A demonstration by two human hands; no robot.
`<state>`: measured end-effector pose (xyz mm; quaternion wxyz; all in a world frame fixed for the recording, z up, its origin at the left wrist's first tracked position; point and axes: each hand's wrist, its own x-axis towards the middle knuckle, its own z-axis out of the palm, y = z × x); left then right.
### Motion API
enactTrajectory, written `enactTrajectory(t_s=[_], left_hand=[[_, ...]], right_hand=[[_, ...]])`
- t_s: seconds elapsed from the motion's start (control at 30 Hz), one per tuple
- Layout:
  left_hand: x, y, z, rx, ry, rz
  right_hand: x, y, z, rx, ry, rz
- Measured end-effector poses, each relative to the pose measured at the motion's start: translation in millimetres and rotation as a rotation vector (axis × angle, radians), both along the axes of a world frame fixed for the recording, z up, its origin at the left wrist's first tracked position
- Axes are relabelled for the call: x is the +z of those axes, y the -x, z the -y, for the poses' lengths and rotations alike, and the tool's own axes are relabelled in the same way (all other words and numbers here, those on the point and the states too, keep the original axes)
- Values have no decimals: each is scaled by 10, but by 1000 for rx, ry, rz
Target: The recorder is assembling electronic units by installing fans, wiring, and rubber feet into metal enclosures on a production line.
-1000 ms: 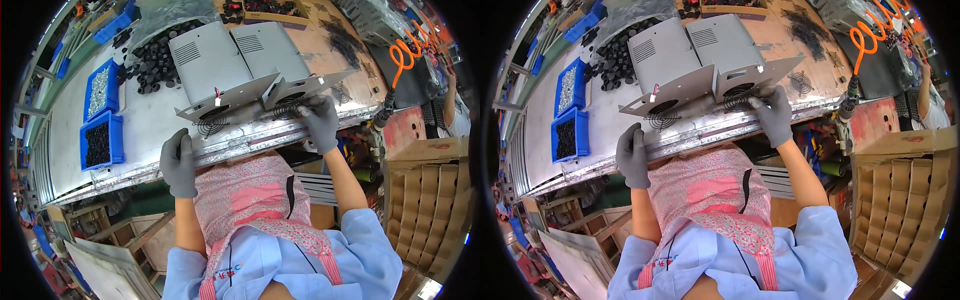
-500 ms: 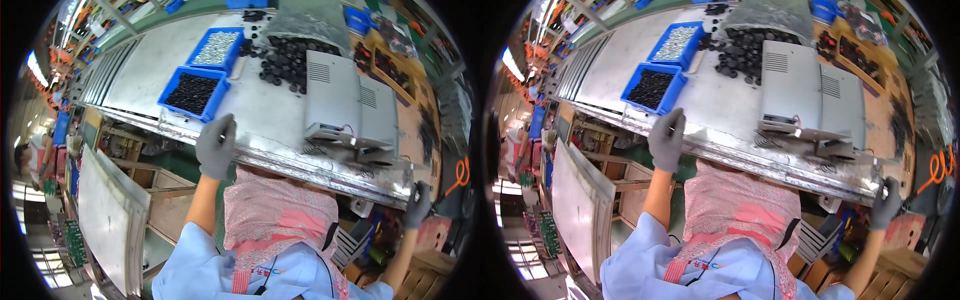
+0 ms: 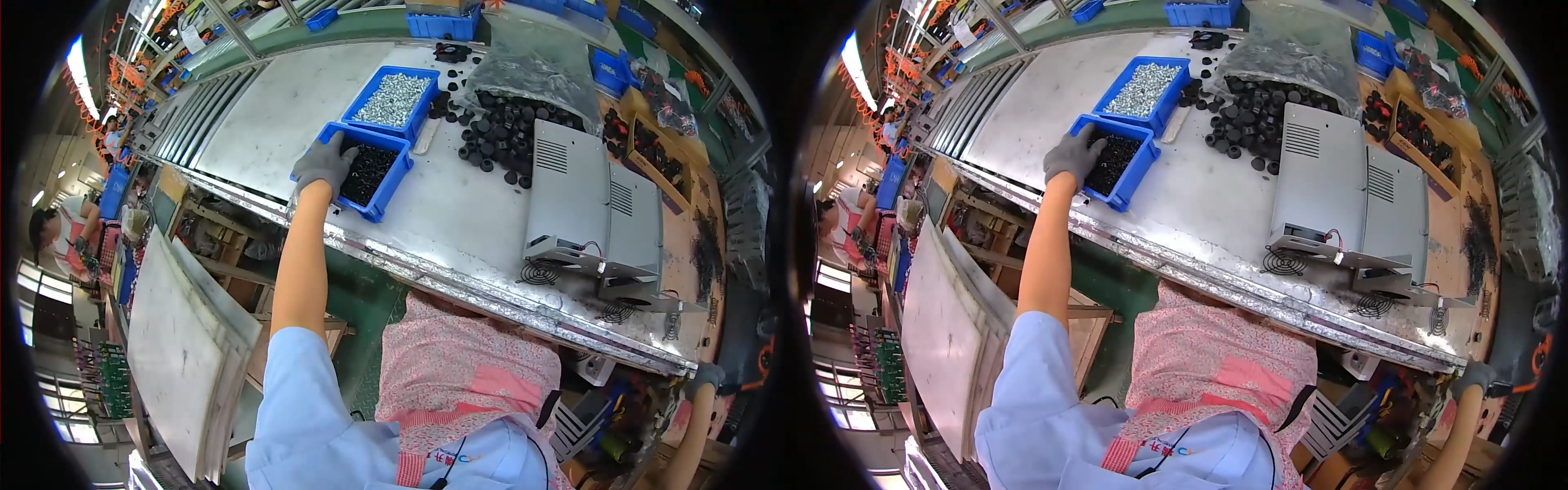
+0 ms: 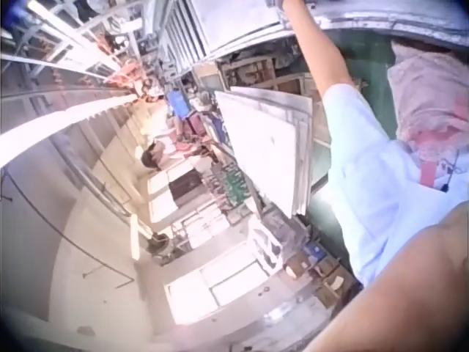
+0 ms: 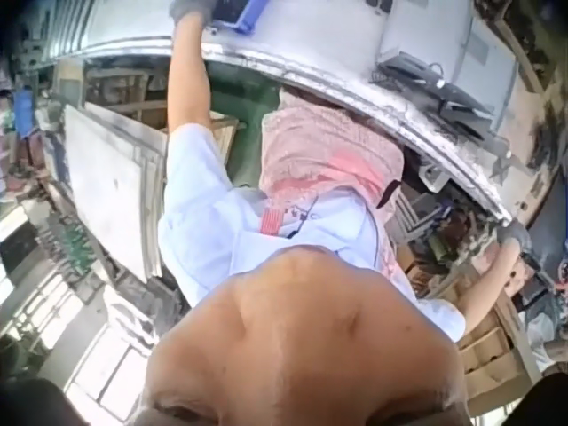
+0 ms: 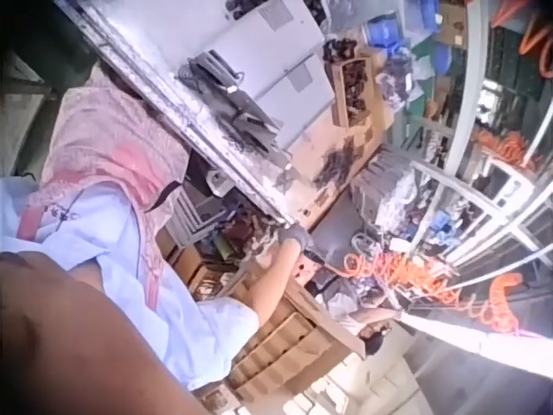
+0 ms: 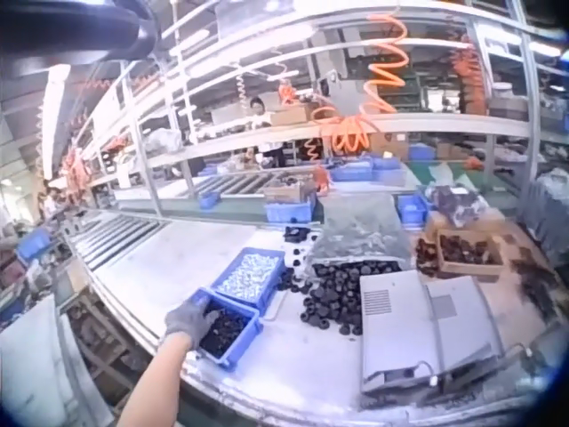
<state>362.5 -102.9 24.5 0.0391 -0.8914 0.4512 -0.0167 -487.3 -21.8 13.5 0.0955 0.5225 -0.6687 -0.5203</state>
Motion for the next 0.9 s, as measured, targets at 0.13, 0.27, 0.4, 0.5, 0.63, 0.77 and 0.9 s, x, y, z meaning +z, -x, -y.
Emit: enactTrajectory(t_s=[0.13,0.27,0.4,0.5,0.63,0.77,0.9], left_hand=[[9,33,152,-36,9,-47],[-62,30,135,-129,8,-142],[16,270,38,-127,-100,-100],[-38,298,4,-121,-106,-63],[-107,177,-69,-169,116,-387],[-122,-293,-151,-56,596,-1587],[-226,-631,-179,38,745,-2311]], right_hand=[[-100,338,-115,-150,66,0],[-64,312,-328,-188,128,193],[25,340,-526,-203,162,318],[48,210,-549,-214,118,318],[177,177,-601,-209,121,325],[649,-178,-723,-191,83,275],[930,-542,-973,-126,221,370]])
